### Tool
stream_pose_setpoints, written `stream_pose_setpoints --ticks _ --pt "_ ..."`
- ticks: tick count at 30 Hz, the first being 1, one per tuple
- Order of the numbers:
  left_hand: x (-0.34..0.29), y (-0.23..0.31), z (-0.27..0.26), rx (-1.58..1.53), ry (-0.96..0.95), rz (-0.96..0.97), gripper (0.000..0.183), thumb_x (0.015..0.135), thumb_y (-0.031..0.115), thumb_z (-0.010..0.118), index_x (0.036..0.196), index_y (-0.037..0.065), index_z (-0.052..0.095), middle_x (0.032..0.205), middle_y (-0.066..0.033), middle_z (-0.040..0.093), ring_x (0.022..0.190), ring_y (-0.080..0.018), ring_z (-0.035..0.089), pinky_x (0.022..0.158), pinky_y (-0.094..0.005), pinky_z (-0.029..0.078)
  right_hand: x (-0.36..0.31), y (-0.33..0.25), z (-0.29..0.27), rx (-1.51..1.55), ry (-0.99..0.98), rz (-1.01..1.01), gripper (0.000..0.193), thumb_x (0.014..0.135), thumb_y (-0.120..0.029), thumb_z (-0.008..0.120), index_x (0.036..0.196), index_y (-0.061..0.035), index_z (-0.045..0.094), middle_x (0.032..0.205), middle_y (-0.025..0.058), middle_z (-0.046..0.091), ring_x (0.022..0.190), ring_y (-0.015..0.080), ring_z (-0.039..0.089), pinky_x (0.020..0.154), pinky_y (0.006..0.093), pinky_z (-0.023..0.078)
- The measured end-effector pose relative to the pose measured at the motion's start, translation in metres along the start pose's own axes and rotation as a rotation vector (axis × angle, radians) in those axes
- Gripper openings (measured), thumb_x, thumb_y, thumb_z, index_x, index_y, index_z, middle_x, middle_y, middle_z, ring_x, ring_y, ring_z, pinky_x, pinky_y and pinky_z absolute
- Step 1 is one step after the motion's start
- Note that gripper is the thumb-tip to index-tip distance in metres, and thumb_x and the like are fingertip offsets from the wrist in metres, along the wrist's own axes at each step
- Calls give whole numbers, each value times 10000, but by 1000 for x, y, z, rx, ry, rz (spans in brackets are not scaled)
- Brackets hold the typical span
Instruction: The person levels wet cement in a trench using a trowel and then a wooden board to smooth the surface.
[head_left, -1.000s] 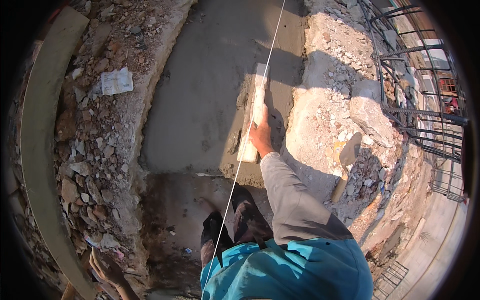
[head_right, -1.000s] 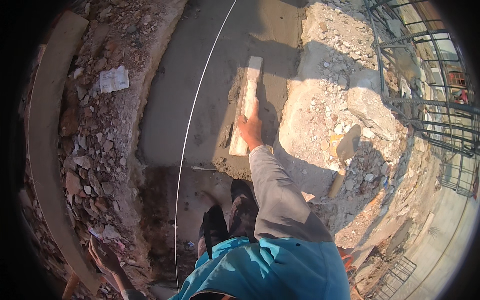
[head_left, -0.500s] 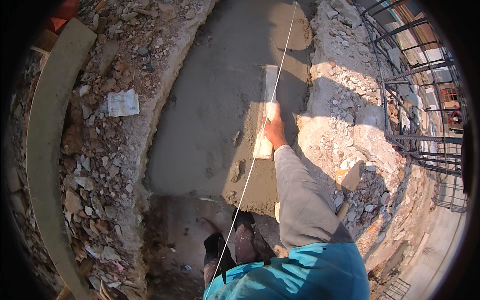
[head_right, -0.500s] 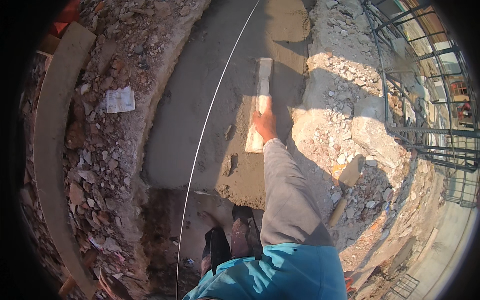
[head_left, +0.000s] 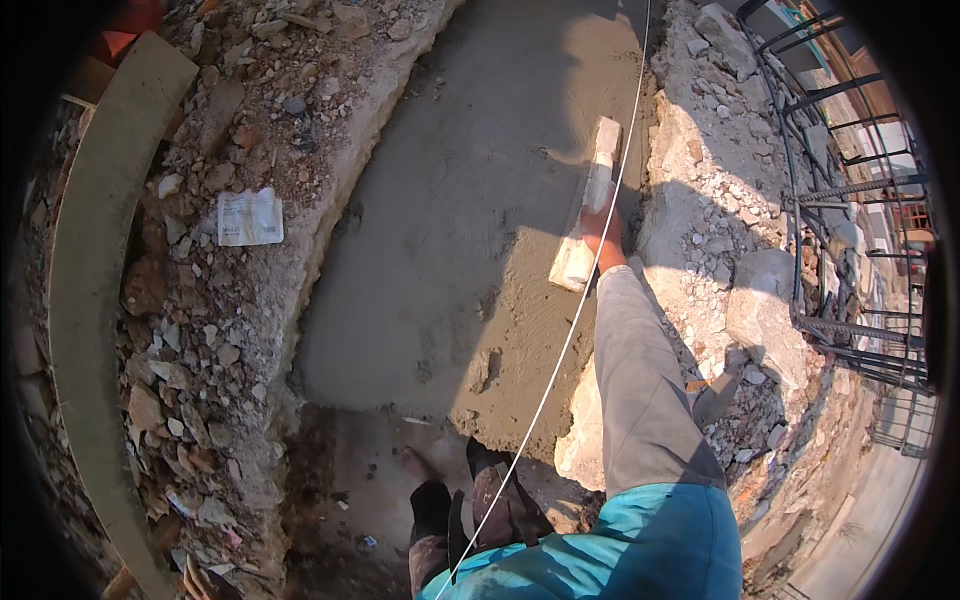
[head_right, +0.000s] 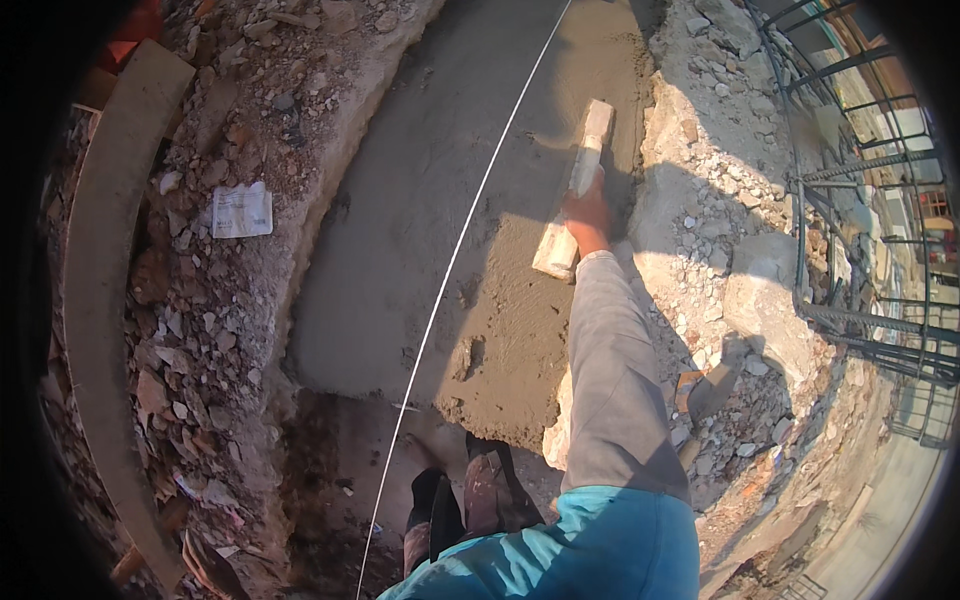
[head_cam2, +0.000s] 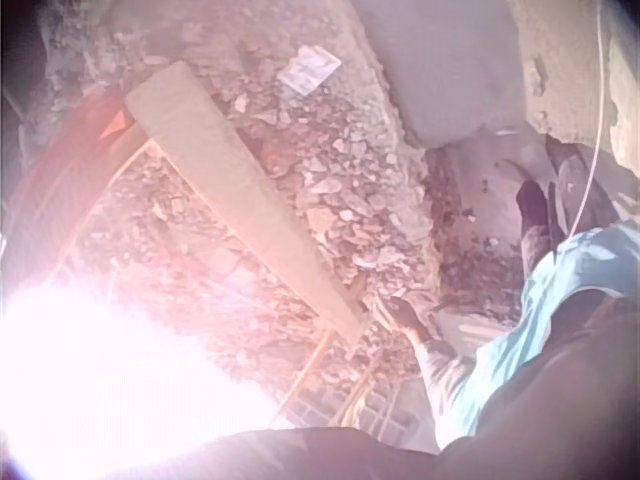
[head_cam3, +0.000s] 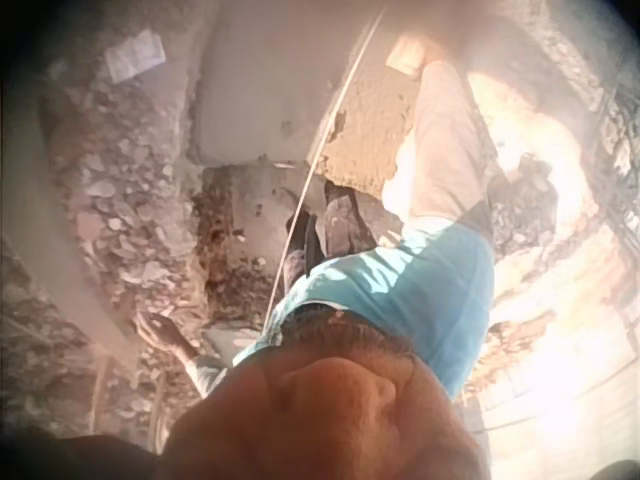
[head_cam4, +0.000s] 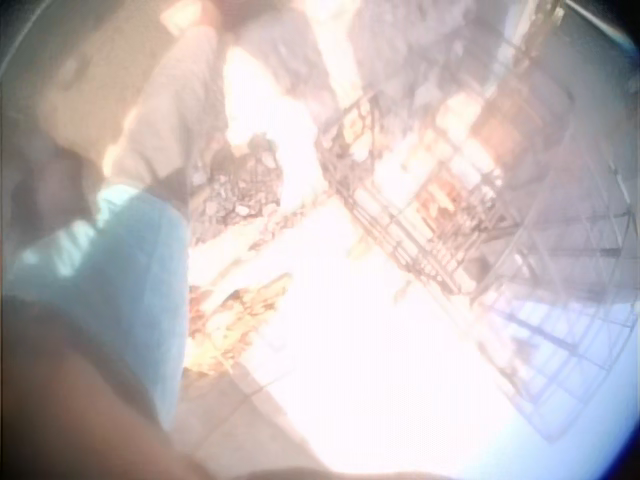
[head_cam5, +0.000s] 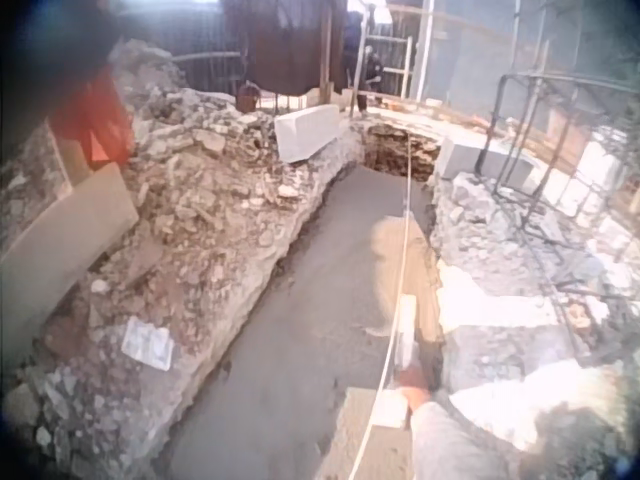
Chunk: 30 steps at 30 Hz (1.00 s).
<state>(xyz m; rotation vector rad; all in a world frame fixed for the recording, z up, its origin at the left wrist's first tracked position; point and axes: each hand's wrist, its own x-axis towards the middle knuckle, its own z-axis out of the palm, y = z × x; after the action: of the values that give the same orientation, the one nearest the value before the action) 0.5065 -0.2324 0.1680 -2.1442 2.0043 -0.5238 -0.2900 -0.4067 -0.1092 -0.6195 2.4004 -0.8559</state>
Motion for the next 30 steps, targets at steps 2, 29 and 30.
stream_pose_setpoints --ticks 2,29,30 --pt "41 5 17 -29 88 147 388 942 105 533 1328 66 526 1276 -172 535 1184 -338 524 965 -435 452 -1 9 16 -75 -54 -85 822 855 -148 589 1514 -149 98 1125 267 630 929 372 675 769 414 556" --pt "421 41 35 33 476 107 789 807 23 676 1489 115 290 1419 -162 456 1243 -342 496 992 -410 445 -1 -3 27 -232 -227 -269 799 831 -131 584 1513 -163 169 1210 313 566 1136 449 562 989 455 431" --pt "419 52 33 5 463 99 785 807 23 675 1487 114 293 1415 -166 458 1238 -343 499 987 -411 447 0 3 23 -237 -182 -323 795 832 -128 582 1512 -167 173 1204 305 573 1121 441 573 974 450 442"
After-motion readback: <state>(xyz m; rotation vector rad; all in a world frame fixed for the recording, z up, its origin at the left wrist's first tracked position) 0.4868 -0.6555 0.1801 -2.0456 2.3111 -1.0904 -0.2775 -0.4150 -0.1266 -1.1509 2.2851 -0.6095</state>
